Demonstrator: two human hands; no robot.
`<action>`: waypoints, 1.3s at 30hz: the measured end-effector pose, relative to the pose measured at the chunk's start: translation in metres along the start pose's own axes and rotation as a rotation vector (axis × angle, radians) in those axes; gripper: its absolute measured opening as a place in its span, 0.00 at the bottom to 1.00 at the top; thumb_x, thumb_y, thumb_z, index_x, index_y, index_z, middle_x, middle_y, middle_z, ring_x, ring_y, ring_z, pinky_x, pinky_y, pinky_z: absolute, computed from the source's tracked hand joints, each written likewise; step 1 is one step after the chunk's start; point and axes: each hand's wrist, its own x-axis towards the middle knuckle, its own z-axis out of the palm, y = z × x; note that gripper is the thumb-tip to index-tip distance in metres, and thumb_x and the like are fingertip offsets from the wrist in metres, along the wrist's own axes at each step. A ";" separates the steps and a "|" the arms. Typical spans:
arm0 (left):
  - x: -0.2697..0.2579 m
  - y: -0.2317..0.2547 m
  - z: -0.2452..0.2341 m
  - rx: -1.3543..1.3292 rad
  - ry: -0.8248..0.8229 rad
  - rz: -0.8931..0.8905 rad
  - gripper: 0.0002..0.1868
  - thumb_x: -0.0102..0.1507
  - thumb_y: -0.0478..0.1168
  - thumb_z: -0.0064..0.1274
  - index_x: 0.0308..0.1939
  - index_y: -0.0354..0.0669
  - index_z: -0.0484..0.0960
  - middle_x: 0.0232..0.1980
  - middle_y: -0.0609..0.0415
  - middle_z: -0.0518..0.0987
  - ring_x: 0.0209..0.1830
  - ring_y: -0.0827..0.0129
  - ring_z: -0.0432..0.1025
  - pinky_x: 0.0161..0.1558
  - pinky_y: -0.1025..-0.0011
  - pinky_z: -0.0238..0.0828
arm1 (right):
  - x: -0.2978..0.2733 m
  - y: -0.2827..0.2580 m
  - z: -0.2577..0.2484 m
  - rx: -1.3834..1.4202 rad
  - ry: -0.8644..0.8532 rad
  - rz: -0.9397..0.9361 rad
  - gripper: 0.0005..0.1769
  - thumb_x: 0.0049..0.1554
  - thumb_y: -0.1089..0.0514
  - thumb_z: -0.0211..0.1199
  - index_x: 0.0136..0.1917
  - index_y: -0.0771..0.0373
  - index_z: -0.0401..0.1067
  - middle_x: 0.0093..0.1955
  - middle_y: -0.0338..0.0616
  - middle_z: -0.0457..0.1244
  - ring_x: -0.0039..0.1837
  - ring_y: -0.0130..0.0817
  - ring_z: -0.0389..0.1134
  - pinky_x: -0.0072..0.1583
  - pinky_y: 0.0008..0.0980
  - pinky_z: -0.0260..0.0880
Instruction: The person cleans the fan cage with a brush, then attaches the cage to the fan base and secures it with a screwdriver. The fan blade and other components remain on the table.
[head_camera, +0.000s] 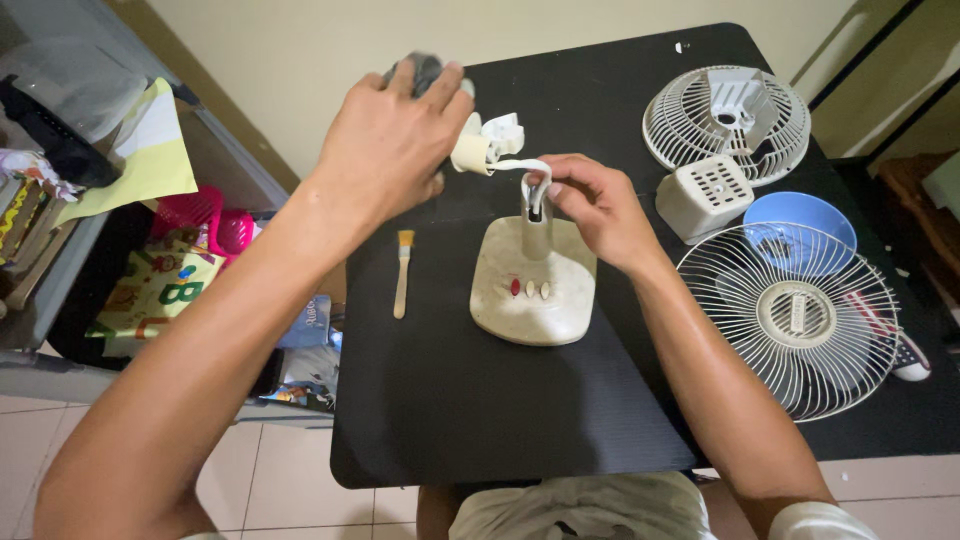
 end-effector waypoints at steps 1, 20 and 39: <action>0.000 -0.002 0.006 0.019 0.021 0.010 0.42 0.38 0.48 0.73 0.55 0.39 0.78 0.67 0.48 0.75 0.58 0.51 0.74 0.45 0.60 0.74 | 0.001 0.000 -0.001 0.016 -0.008 0.000 0.14 0.66 0.62 0.55 0.61 0.69 0.74 0.61 0.44 0.67 0.62 0.29 0.69 0.64 0.30 0.69; 0.029 0.000 0.049 0.226 0.367 0.115 0.12 0.68 0.43 0.55 0.53 0.44 0.77 0.76 0.46 0.67 0.76 0.50 0.61 0.73 0.51 0.56 | 0.082 -0.018 -0.019 0.374 -0.205 0.128 0.29 0.64 0.59 0.64 0.74 0.74 0.64 0.60 0.40 0.68 0.63 0.25 0.67 0.66 0.28 0.65; 0.038 0.038 0.039 0.265 0.326 0.187 0.15 0.68 0.47 0.52 0.53 0.43 0.76 0.71 0.43 0.73 0.77 0.50 0.60 0.76 0.44 0.47 | 0.069 0.027 -0.032 0.588 -0.246 0.226 0.29 0.53 0.74 0.62 0.68 0.71 0.64 0.61 0.45 0.67 0.63 0.34 0.71 0.67 0.33 0.72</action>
